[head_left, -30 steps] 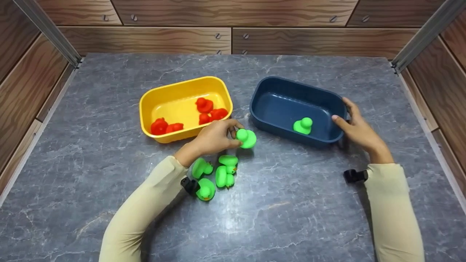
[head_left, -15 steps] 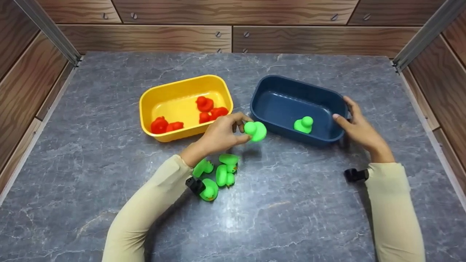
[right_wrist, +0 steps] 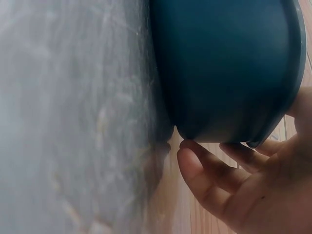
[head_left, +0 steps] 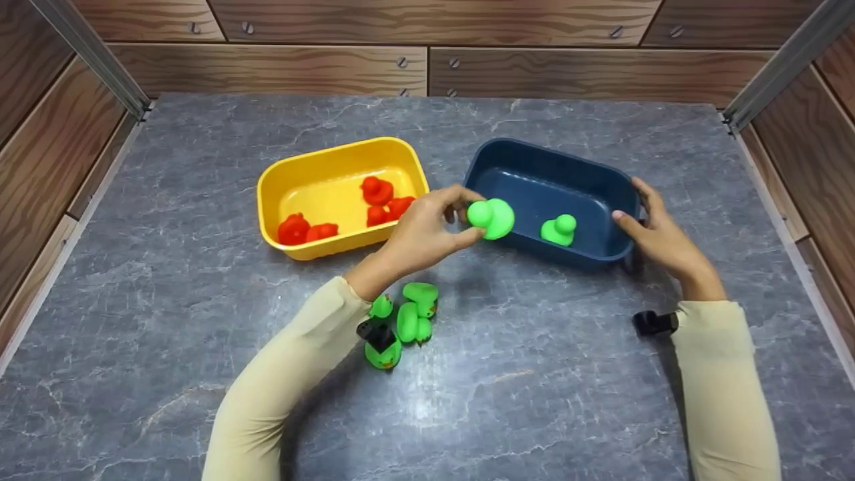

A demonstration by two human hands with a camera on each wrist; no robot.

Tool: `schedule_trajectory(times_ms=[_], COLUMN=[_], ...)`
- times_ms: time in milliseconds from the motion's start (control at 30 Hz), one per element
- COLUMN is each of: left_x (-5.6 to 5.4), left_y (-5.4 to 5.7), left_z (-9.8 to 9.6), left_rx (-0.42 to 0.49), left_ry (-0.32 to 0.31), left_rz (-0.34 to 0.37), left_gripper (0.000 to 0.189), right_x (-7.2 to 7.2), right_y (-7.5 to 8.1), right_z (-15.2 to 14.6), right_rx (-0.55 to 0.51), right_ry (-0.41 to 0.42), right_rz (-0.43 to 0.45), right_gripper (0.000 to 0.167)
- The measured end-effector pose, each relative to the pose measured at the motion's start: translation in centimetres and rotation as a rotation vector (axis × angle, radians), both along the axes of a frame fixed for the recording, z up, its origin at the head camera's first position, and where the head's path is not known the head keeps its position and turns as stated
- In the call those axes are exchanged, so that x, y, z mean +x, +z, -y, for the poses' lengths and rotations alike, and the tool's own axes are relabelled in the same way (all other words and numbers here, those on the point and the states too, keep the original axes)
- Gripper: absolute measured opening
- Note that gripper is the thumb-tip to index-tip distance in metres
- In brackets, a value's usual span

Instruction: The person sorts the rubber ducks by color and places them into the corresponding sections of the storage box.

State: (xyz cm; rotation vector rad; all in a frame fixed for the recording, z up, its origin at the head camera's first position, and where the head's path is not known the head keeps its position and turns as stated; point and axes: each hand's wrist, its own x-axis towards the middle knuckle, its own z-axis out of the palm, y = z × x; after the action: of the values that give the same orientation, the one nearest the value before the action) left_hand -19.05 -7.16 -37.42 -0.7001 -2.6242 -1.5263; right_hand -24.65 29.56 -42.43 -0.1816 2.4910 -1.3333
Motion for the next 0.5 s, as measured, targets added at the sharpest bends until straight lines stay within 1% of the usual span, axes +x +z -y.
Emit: schedule_trajectory(times_ms=[100, 233, 400, 500], left_x=[-0.1, -0.2, -0.3, -0.5], left_y=[0.7, 1.5, 2.0, 2.3], left_z=[-0.6, -1.4, -2.4, -3.1], left_rx=[0.015, 0.031, 0.030, 0.006], left_ry=[-0.006, -0.018, -0.028, -0.010], left_rz=[-0.012, -0.006, 0.004, 0.015], left_gripper=[0.032, 0.032, 0.032, 0.032], right_x=[0.0, -0.1, -0.1, 0.0], right_y=[-0.1, -0.1, 0.0, 0.0], right_z=[0.0, 0.0, 0.0, 0.0], right_rx=[0.000, 0.003, 0.005, 0.001], right_ry=[0.002, 0.001, -0.002, -0.003], right_rz=[-0.004, -0.010, -0.021, -0.020], right_gripper=[0.082, 0.082, 0.081, 0.081])
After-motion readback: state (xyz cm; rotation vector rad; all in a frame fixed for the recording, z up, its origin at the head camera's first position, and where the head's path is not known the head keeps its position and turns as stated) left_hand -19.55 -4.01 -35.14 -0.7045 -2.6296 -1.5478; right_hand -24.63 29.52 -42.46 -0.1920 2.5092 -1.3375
